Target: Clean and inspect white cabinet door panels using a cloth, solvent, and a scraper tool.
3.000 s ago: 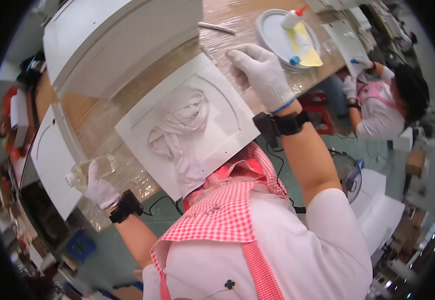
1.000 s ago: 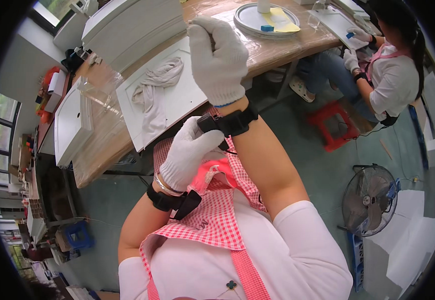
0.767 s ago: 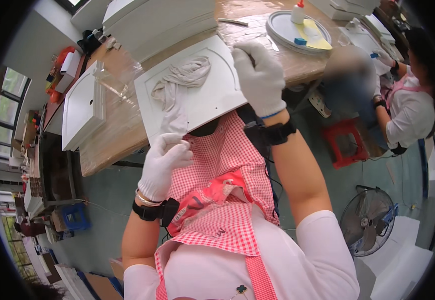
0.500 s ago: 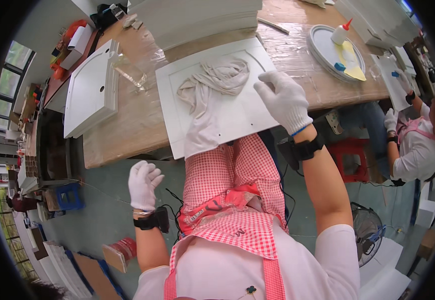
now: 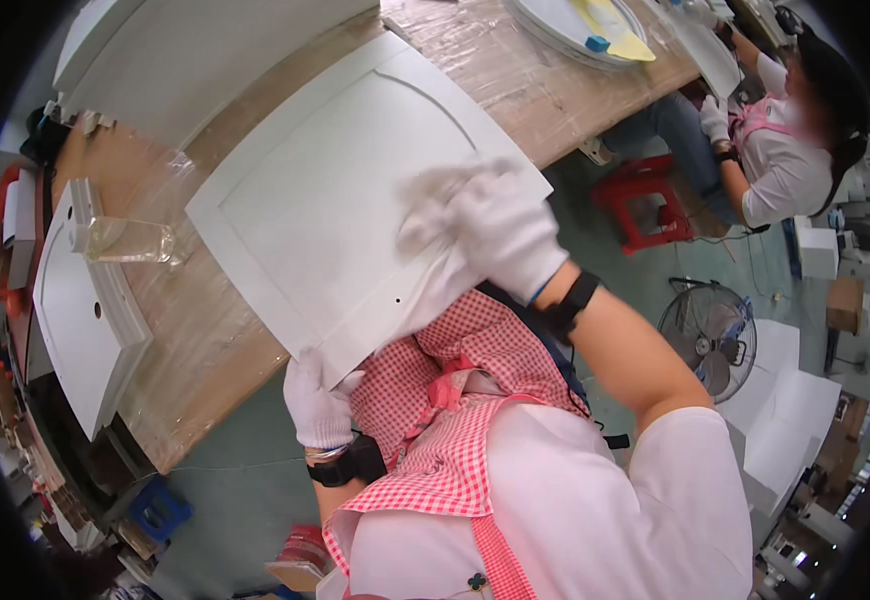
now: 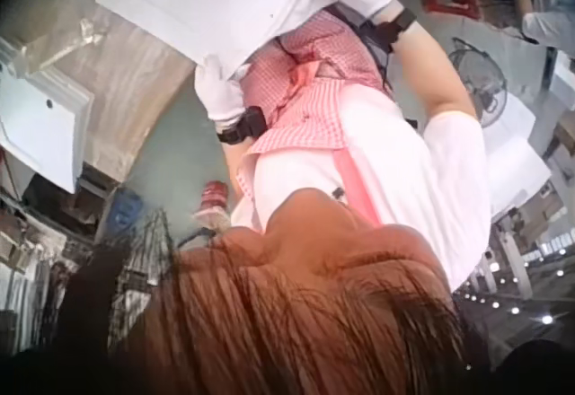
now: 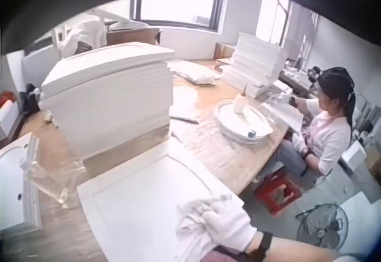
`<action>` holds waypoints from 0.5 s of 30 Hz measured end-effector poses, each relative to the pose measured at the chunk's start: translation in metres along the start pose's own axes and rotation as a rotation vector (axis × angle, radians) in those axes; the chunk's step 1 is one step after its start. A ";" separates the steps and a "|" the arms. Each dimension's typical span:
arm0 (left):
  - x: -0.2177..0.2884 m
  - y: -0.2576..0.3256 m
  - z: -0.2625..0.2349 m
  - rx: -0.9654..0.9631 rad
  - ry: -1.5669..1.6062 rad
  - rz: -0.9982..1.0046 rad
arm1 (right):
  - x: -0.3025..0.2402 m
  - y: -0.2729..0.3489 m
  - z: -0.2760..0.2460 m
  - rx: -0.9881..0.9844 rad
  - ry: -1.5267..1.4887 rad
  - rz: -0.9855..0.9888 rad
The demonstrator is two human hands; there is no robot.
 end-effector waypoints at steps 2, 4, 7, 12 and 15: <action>-0.002 0.009 0.020 -0.026 -0.018 -0.022 | 0.098 0.034 -0.003 0.160 0.548 0.461; 0.000 0.007 0.007 0.059 -0.024 -0.006 | 0.035 0.000 0.020 -0.110 0.224 0.338; -0.011 -0.001 0.003 0.043 0.015 -0.018 | -0.121 -0.015 0.018 -0.087 -0.208 0.014; -0.011 0.006 0.004 0.096 0.065 0.002 | -0.016 0.016 -0.010 0.088 -0.118 -0.004; -0.005 0.006 -0.005 0.166 -0.024 0.048 | 0.147 0.014 -0.091 0.172 0.216 0.176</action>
Point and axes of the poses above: each hand's wrist, its own y-axis away from the middle knuckle, its own z-axis out of the palm, x = y × z, the point moved 9 cm from there along -y, towards the middle knuckle, and after that the axes turned 15 degrees about x, right-handed, at the moved point
